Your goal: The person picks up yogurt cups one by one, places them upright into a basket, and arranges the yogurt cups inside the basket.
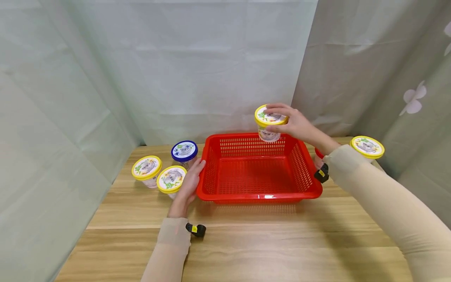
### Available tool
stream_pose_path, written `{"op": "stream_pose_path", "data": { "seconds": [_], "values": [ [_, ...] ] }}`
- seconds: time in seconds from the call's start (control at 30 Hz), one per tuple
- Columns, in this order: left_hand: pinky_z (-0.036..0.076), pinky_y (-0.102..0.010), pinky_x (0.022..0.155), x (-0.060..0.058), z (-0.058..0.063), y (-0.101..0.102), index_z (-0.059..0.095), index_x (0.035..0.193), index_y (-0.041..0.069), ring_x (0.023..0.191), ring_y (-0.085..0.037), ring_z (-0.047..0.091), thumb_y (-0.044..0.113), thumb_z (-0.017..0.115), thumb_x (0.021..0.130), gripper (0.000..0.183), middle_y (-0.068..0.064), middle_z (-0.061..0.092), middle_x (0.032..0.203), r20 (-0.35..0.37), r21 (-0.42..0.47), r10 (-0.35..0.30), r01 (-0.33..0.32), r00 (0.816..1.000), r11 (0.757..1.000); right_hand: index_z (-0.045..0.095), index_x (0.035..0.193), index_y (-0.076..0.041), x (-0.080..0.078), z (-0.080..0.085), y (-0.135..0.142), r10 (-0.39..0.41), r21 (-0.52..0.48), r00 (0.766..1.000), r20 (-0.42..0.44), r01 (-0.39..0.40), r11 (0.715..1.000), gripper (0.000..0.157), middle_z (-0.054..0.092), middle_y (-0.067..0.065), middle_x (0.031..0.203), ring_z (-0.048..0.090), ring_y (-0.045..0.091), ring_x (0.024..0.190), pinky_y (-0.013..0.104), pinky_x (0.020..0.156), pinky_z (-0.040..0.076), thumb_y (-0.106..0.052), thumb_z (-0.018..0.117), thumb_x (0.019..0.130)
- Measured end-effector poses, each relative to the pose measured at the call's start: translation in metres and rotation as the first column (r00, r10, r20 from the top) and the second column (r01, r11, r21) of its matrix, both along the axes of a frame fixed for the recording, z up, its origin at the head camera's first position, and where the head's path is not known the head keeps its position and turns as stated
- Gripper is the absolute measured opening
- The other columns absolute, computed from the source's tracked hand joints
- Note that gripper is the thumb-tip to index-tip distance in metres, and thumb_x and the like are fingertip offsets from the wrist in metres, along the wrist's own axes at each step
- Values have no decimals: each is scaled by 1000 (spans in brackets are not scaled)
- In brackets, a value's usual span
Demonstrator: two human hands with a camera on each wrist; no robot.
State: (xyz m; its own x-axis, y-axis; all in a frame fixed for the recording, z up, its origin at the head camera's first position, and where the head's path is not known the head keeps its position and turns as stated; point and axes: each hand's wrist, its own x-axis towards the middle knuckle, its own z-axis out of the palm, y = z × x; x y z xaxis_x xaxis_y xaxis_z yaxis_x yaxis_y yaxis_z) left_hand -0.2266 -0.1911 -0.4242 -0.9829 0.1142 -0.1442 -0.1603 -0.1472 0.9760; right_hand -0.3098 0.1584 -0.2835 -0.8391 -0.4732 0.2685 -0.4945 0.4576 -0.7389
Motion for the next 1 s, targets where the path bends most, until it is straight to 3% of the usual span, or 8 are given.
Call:
{"op": "stream_pose_path", "data": {
  "seconds": [0.17, 0.47, 0.77, 1.0],
  "values": [
    [39, -48, 107, 0, -1, 0, 27, 154, 18, 131, -32, 44, 39, 39, 106, 54, -15, 41, 148, -4, 6, 5, -5, 1000, 1000, 58, 137, -15, -4, -6, -5, 27, 9, 1000, 8, -27, 1000, 57, 40, -3, 150, 38, 23, 126, 41, 96, 43, -22, 79, 85],
    [40, -48, 106, 0, -2, 1, 25, 155, 16, 131, -33, 44, 38, 38, 106, 55, -15, 41, 148, -5, 9, 10, -10, 1000, 1000, 58, 135, -2, 17, 12, -27, 61, 34, 998, 31, -62, 997, 54, 39, 12, 150, 36, 30, 128, 47, 97, 42, -12, 77, 85],
    [41, -47, 105, 0, -2, 3, 28, 153, 15, 132, -37, 42, 37, 37, 107, 52, -18, 40, 148, -13, 5, -9, 9, 1000, 1000, 63, 132, -17, -12, -17, -33, 99, 48, 994, 47, -101, 994, 53, 42, -5, 148, 36, 21, 130, 38, 92, 45, -24, 80, 83],
    [40, -49, 106, 1, 0, 4, 30, 152, 17, 132, -37, 42, 39, 38, 106, 52, -18, 40, 148, -8, 8, -10, 10, 1000, 1000, 61, 133, -7, -17, -27, -48, 159, 15, 986, 50, -160, 987, 57, 42, 7, 149, 35, 28, 133, 46, 98, 43, -13, 82, 80]
  ]
}}
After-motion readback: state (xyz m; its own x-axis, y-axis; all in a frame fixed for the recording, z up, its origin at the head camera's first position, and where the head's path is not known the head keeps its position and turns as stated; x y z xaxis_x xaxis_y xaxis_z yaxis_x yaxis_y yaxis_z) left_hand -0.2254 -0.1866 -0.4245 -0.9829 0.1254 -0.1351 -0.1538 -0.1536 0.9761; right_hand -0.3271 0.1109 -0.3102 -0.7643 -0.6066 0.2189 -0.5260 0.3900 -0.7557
